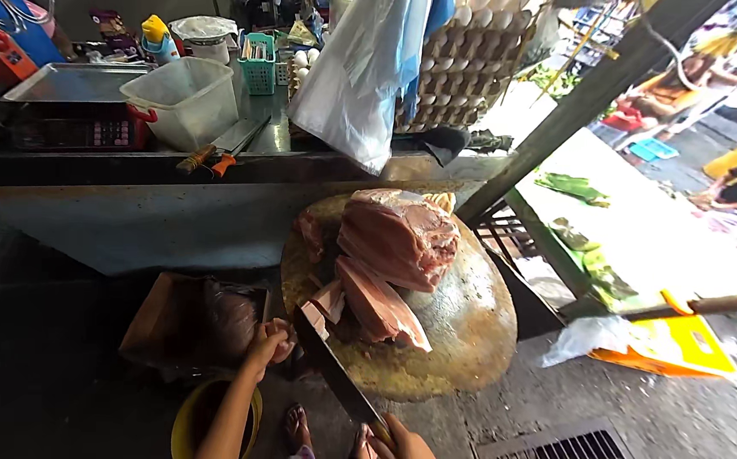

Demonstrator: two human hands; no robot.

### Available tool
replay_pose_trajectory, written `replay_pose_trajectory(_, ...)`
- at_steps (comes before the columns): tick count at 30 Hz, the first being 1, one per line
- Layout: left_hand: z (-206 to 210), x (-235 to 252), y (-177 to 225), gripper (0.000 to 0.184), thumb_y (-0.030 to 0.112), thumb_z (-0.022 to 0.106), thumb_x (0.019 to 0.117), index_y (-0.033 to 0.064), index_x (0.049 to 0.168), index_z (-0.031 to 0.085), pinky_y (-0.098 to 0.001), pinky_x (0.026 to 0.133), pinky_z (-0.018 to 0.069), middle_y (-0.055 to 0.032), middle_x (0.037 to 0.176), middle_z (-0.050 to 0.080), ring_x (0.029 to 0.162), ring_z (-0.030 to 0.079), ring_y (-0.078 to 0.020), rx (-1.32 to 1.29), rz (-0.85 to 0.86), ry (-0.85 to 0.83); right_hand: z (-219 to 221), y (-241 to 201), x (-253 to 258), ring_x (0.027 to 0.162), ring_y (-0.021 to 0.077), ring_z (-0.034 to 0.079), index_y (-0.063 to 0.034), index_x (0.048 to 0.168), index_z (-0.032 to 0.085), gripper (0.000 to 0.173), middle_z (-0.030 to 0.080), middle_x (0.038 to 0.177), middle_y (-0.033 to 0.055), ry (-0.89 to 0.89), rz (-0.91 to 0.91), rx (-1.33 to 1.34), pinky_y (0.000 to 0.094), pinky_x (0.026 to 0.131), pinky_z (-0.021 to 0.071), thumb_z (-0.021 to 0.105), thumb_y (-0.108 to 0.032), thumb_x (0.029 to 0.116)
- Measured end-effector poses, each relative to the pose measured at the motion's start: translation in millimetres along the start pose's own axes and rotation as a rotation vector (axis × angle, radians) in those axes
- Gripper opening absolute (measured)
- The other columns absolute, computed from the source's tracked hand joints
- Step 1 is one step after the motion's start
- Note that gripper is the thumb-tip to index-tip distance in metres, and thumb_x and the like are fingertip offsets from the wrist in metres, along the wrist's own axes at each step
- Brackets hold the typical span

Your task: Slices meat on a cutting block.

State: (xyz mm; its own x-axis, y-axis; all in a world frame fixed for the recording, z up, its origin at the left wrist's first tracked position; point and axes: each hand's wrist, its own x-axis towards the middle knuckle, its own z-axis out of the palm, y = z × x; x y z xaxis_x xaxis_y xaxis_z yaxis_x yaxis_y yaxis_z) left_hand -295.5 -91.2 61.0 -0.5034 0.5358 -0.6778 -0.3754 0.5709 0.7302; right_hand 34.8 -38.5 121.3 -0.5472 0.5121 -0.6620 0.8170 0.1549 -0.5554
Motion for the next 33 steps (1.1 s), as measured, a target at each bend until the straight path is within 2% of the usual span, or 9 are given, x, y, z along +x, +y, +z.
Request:
replay_pose_trajectory(3, 3.5, -16.4, 11.1, 0.057, 0.014, 0.061, 0.0974, 0.0018, 0.148, 0.037, -0.046, 0.085, 0.0528, -0.0247, 0.122, 0.058, 0.102, 0.06, -0.0312, -0.018, 0.059, -0.05, 5.8, -25.1, 29.9, 0.102, 0.0431, 0.07, -0.0065, 0.139, 0.056, 0.047, 0.072, 0.106, 0.0246, 0.026, 0.115, -0.118, 0.0621, 0.09, 0.0525, 0.057, -0.039, 0.1046)
replay_pose_trajectory(10, 18.8, -37.4, 31.0, 0.06, 0.008, 0.064, 0.0917, -0.0004, 0.145, 0.039, -0.0468, 0.087, 0.0547, -0.0254, 0.127, 0.057, 0.106, 0.062, -0.0323, 0.035, 0.165, -0.137, 5.2, -40.1, 46.3, 0.106, 0.0392, 0.07, -0.0083, 0.133, 0.056, 0.044, 0.072, 0.108, 0.021, 0.053, 0.183, -0.166, 0.0585, 0.09, 0.0533, 0.055, -0.042, 0.1049)
replay_pose_trajectory(14, 22.4, -29.3, 14.8, 0.06, 0.009, 0.062, 0.098, 0.0024, 0.15, 0.033, -0.0423, 0.08, 0.0524, -0.0233, 0.116, 0.059, 0.095, 0.059, -0.028, -0.186, 0.047, 0.06, -3.1, -30.8, 46.1, 0.102, 0.0394, 0.07, -0.0072, 0.131, 0.059, 0.045, 0.071, 0.105, 0.0215, 0.032, 0.105, -0.11, 0.0593, 0.09, 0.0528, 0.058, -0.043, 0.1037)
replay_pose_trajectory(19, 8.7, -15.7, -11.8, 0.067, 0.01, 0.064, 0.097, 0.0023, 0.152, 0.028, -0.0445, 0.078, 0.0502, -0.0249, 0.117, 0.056, 0.095, 0.057, -0.0301, -0.247, -0.021, 0.213, -14.2, -49.1, 17.4, 0.101, 0.0413, 0.071, -0.0089, 0.136, 0.057, 0.049, 0.072, 0.103, 0.022, 0.046, 0.101, -0.197, 0.0598, 0.088, 0.0532, 0.054, -0.046, 0.1052)
replay_pose_trajectory(21, 13.9, -17.3, -17.4, 0.067, 0.009, 0.065, 0.0962, 0.0004, 0.152, 0.029, -0.0469, 0.082, 0.0528, -0.0274, 0.123, 0.057, 0.1, 0.059, -0.0331, -0.251, 0.0, 0.182, -7.4, -66.0, 23.1, 0.104, 0.0411, 0.07, -0.008, 0.136, 0.055, 0.046, 0.072, 0.106, 0.022, 0.028, 0.129, -0.228, 0.0596, 0.09, 0.0528, 0.051, -0.043, 0.1068)
replay_pose_trajectory(23, 25.9, -28.6, -14.3, 0.062, 0.006, 0.064, 0.0949, -0.0009, 0.148, 0.033, -0.0414, 0.076, 0.0522, -0.0229, 0.113, 0.058, 0.09, 0.059, -0.0272, -0.24, 0.049, 0.104, 5.1, -81.2, 44.6, 0.108, 0.0406, 0.07, -0.0062, 0.135, 0.052, 0.044, 0.071, 0.11, 0.022, 0.022, 0.151, -0.239, 0.0591, 0.092, 0.0532, 0.047, -0.04, 0.1081)
replay_pose_trajectory(27, 39.2, -69.4, 9.4, 0.047, 0.003, 0.056, 0.0966, -0.0001, 0.141, 0.041, -0.0356, 0.074, 0.0552, -0.0163, 0.11, 0.06, 0.086, 0.062, -0.0199, -0.246, 0.155, -0.134, 6.6, -100.9, 78.9, 0.112, 0.0404, 0.069, -0.0061, 0.138, 0.051, 0.044, 0.07, 0.116, 0.0227, 0.041, 0.118, -0.231, 0.0592, 0.093, 0.0533, 0.049, -0.038, 0.1076)
replay_pose_trajectory(30, 34.6, -61.9, 17.5, 0.033, 0.013, 0.051, 0.1017, -0.0014, 0.132, 0.049, -0.0295, 0.065, 0.0541, -0.0101, 0.096, 0.064, 0.074, 0.062, -0.0131, -0.317, 0.276, -0.113, -9.8, -74.7, 82.0, 0.099, 0.0391, 0.069, -0.0033, 0.133, 0.057, 0.047, 0.069, 0.108, 0.0232, -0.012, 0.031, -0.03, 0.0586, 0.089, 0.0537, 0.057, -0.042, 0.1049)
replay_pose_trajectory(33, 17.9, -37.3, 35.7, 0.025, 0.02, 0.046, 0.1081, -0.0006, 0.12, 0.054, -0.0259, 0.061, 0.0531, -0.0047, 0.085, 0.062, 0.067, 0.06, -0.0084, -0.378, 0.332, 0.025, -8.9, -14.5, 56.9, 0.063, 0.0222, 0.063, -0.0048, 0.125, 0.06, 0.047, 0.065, 0.08, 0.0107, -0.082, -0.047, 0.24, 0.0423, 0.064, 0.056, 0.061, -0.046, 0.1018)
